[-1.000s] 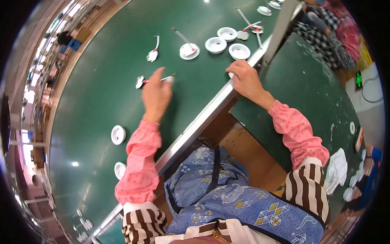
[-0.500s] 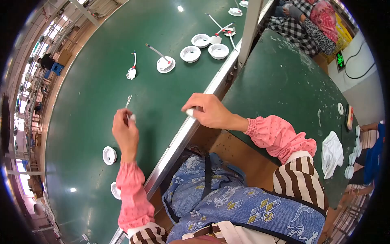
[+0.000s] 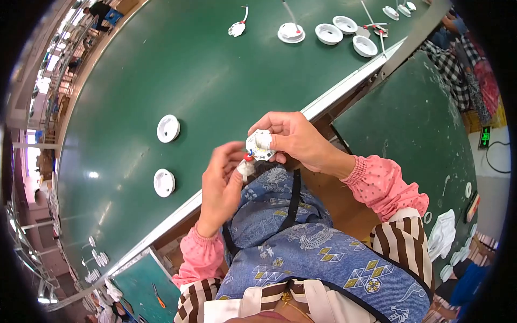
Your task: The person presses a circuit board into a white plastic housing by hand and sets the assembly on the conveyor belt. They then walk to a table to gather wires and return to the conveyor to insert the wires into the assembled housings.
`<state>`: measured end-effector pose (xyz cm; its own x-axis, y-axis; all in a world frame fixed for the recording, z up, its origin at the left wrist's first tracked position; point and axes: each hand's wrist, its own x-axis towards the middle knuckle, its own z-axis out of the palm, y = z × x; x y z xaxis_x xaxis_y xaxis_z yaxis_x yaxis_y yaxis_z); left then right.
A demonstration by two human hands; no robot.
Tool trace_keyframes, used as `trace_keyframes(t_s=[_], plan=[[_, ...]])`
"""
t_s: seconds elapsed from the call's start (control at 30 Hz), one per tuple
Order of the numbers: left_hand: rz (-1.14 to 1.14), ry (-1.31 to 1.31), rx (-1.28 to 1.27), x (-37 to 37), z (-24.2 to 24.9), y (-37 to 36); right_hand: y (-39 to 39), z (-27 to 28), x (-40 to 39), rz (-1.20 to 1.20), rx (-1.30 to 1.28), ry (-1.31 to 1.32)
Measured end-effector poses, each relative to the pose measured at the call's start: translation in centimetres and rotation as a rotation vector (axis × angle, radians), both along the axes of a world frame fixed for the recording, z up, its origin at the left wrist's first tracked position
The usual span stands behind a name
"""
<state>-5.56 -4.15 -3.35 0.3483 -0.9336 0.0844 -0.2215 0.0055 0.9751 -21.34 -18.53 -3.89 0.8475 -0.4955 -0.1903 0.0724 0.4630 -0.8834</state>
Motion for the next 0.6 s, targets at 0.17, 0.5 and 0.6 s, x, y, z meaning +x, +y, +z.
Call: trace_keyframes(t_s=[0.17, 0.5, 0.6], plan=[[-0.221, 0.089, 0.127, 1.3, -0.6, 1.1, 1.2, 0.0, 0.3, 0.02, -0.016, 0.082], [-0.305, 0.367, 0.228, 1.0, -1.6, 1.4, 3.7, -0.5, 0.3, -0.004, 0.159, 0.053], [-0.304, 0.343, 0.195, 0.7, -2.3, 1.8, 4.0, -0.8, 0.0, -0.008, 0.168, 0.054]])
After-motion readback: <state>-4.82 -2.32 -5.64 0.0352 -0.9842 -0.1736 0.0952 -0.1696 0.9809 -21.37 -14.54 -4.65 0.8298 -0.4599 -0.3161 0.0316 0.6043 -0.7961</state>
